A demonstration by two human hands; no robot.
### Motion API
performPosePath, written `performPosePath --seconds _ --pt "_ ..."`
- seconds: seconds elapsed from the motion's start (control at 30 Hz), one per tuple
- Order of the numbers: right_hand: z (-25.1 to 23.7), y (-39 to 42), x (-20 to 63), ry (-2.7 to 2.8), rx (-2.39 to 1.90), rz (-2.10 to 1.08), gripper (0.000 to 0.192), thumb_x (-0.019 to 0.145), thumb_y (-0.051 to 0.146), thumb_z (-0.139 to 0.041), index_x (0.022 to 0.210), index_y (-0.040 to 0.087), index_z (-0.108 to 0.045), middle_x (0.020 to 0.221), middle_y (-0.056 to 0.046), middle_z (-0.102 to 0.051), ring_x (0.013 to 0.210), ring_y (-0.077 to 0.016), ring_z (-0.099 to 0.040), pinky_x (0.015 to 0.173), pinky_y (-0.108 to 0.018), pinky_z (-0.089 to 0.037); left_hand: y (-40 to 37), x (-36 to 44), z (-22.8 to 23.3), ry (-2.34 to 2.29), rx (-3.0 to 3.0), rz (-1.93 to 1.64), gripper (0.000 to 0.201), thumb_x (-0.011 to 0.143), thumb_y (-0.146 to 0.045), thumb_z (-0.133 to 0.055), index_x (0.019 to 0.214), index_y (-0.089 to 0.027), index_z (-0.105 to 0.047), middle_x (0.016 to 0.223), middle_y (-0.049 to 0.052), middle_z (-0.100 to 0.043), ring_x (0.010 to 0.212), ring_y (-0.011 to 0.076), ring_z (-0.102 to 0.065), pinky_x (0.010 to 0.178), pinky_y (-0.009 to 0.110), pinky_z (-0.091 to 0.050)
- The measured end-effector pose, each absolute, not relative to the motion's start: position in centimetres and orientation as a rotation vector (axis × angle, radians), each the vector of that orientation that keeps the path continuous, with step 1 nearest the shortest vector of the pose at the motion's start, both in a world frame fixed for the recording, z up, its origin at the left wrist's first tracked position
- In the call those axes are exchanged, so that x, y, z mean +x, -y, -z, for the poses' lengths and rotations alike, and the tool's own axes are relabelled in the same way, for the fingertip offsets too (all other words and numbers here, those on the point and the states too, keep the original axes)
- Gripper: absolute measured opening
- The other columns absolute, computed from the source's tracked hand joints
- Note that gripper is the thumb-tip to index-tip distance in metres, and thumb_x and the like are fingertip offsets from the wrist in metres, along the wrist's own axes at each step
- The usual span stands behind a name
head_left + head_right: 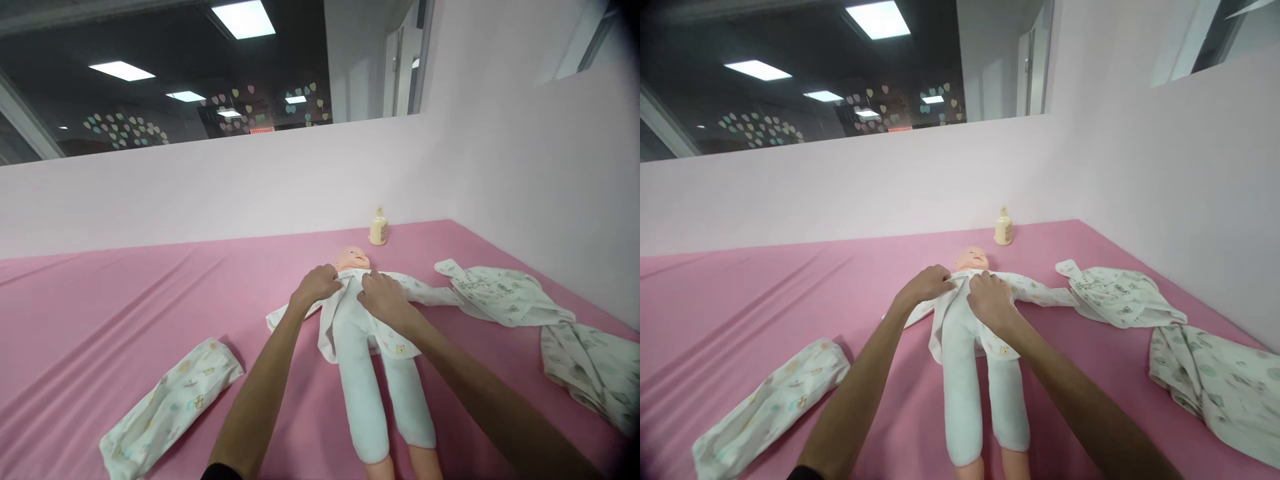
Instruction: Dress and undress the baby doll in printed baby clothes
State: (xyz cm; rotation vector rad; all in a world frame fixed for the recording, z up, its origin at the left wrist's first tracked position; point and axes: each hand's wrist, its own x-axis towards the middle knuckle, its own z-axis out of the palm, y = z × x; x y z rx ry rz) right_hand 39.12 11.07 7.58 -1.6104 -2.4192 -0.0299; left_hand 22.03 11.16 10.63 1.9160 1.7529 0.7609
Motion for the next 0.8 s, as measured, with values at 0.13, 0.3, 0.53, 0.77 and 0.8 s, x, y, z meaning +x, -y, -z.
performPosePath --seconds 0.13,0.3,0.53,0.77,0.8 --pt "-7.7 -11.1 39.3 2.398 -1.619 0.025 0.019 0.083 0.010 -0.046 0.090 0.017 -0.062 0.091 -0.014 -0.065 0.083 -0.0268 -0.063 0.065 -0.032 -0.037 -10.8 23.0 -11.2 -1.790 1.949 -0.998 0.027 0.072 -0.018 -0.062 0.050 -0.020 -0.045 0.050 -0.002 -0.041 0.051 0.0121 -0.030 0.055 0.029 -0.018" --pt "-8.3 -12.8 40.4 2.247 -1.545 -0.304 0.018 0.079 0.017 -0.050 0.062 0.021 -0.050 0.061 -0.004 -0.053 0.060 -0.0186 -0.052 0.057 -0.030 -0.031 -10.3 23.7 -11.7 -1.781 2.041 -0.980 0.020 0.075 -0.016 -0.055 0.056 -0.019 -0.055 0.056 0.000 -0.046 0.055 0.0128 -0.035 0.058 0.029 -0.020" --pt "-9.2 -14.6 42.6 1.859 -1.180 -1.252 0.026 0.075 0.030 -0.056 0.058 0.021 -0.038 0.054 0.004 -0.036 0.050 -0.0090 -0.030 0.046 -0.025 -0.023 -10.7 25.0 -10.7 -1.688 2.187 -0.882 0.038 0.079 -0.016 -0.054 0.048 -0.019 -0.032 0.049 -0.002 -0.030 0.051 0.0115 -0.026 0.059 0.031 -0.016" --pt "-9.0 -14.7 42.7 1.649 -1.136 -1.371 0.027 0.075 0.029 -0.058 0.060 0.021 -0.037 0.058 0.005 -0.029 0.052 -0.0078 -0.026 0.047 -0.026 -0.020 -11.3 26.4 -9.3 -1.750 2.246 -0.928 0.037 0.083 -0.016 -0.052 0.052 -0.019 -0.031 0.051 0.001 -0.043 0.054 0.0144 -0.030 0.058 0.031 -0.018" --pt "-8.8 -14.7 42.6 1.660 -1.139 -1.355 0.026 0.076 0.029 -0.056 0.061 0.022 -0.036 0.058 0.005 -0.028 0.052 -0.0077 -0.025 0.047 -0.027 -0.019 -11.3 26.5 -9.2 -1.761 2.234 -0.924 0.035 0.083 -0.016 -0.051 0.053 -0.019 -0.033 0.053 0.001 -0.046 0.055 0.0147 -0.032 0.058 0.031 -0.018"
